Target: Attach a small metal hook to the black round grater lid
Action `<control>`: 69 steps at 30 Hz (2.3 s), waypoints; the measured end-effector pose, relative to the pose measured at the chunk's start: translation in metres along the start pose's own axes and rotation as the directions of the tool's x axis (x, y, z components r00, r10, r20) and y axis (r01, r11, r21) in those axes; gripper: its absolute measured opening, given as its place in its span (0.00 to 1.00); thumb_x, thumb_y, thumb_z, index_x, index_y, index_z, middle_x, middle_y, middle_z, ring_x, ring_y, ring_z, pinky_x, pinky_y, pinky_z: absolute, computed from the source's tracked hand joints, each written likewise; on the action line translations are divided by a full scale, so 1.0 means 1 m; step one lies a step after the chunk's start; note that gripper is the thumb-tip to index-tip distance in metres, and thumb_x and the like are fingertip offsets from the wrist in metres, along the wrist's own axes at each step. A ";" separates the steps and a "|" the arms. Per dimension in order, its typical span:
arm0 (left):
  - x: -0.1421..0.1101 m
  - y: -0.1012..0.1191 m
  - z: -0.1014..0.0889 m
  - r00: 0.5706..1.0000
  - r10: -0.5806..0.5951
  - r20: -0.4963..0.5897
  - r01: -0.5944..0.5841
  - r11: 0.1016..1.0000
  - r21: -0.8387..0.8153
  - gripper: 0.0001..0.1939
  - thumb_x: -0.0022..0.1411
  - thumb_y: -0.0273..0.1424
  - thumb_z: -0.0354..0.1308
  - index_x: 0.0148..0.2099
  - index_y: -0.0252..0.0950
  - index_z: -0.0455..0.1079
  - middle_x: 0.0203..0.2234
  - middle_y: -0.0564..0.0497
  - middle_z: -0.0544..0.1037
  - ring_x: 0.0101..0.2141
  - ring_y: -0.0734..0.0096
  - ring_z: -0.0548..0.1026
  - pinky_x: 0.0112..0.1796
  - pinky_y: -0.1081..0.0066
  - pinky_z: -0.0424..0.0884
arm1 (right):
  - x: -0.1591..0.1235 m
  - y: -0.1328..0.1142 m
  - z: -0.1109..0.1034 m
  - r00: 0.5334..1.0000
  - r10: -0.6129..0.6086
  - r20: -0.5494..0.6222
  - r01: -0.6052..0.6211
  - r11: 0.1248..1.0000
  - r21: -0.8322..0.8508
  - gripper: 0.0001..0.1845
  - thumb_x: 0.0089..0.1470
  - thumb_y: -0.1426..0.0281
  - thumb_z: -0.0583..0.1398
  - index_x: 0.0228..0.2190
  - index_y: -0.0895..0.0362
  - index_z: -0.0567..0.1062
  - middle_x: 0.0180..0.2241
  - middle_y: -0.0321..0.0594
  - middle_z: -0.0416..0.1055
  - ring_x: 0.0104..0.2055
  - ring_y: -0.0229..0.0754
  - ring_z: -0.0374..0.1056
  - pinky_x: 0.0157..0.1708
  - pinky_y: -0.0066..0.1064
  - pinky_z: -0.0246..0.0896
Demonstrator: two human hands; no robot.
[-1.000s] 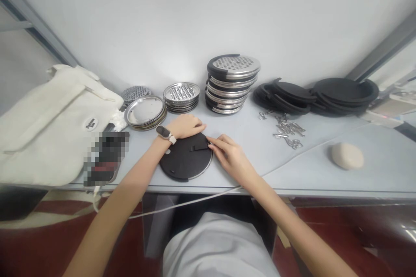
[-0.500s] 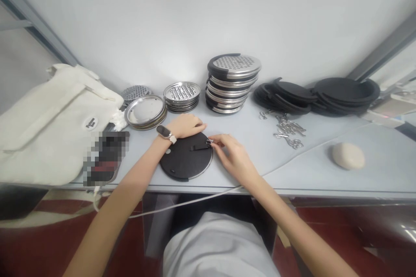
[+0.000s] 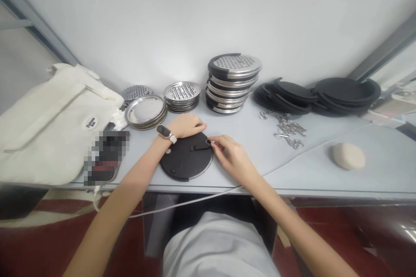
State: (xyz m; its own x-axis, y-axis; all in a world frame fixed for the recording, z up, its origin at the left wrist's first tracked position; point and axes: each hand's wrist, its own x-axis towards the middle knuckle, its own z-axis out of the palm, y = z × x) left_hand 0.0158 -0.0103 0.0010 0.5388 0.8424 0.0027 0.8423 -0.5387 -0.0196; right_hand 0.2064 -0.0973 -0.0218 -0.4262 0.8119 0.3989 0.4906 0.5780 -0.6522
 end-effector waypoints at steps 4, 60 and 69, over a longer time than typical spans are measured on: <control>-0.001 0.000 0.000 1.000 -0.013 0.011 0.013 1.000 -0.010 0.29 0.64 0.45 0.36 0.33 0.35 0.75 0.30 0.44 0.77 0.33 0.62 0.74 0.33 0.68 0.63 | 0.001 0.000 0.000 0.999 -0.015 0.030 0.016 1.000 -0.002 0.13 0.60 0.71 0.51 0.45 0.56 0.71 0.31 0.41 0.66 0.33 0.40 0.65 0.36 0.32 0.62; -0.002 0.000 -0.002 1.000 -0.015 0.017 0.016 0.999 -0.039 0.29 0.64 0.45 0.36 0.35 0.37 0.76 0.32 0.44 0.78 0.33 0.61 0.74 0.35 0.66 0.63 | 0.001 0.000 0.001 0.997 0.045 0.065 -0.043 0.999 -0.032 0.13 0.60 0.68 0.51 0.44 0.56 0.69 0.27 0.39 0.68 0.25 0.38 0.62 0.30 0.31 0.62; -0.001 0.000 -0.002 1.000 0.002 -0.001 -0.002 1.000 0.003 0.28 0.64 0.45 0.35 0.32 0.37 0.74 0.30 0.44 0.78 0.31 0.62 0.73 0.31 0.67 0.62 | 0.000 0.000 0.000 0.997 0.047 0.069 -0.044 0.998 -0.037 0.14 0.60 0.66 0.51 0.45 0.56 0.69 0.25 0.36 0.66 0.24 0.37 0.61 0.29 0.29 0.61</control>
State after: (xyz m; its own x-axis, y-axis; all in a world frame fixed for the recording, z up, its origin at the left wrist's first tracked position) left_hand 0.0154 -0.0112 0.0026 0.5402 0.8415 0.0034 0.8413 -0.5400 -0.0224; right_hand 0.2063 -0.0971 -0.0221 -0.4543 0.8303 0.3227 0.5366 0.5442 -0.6449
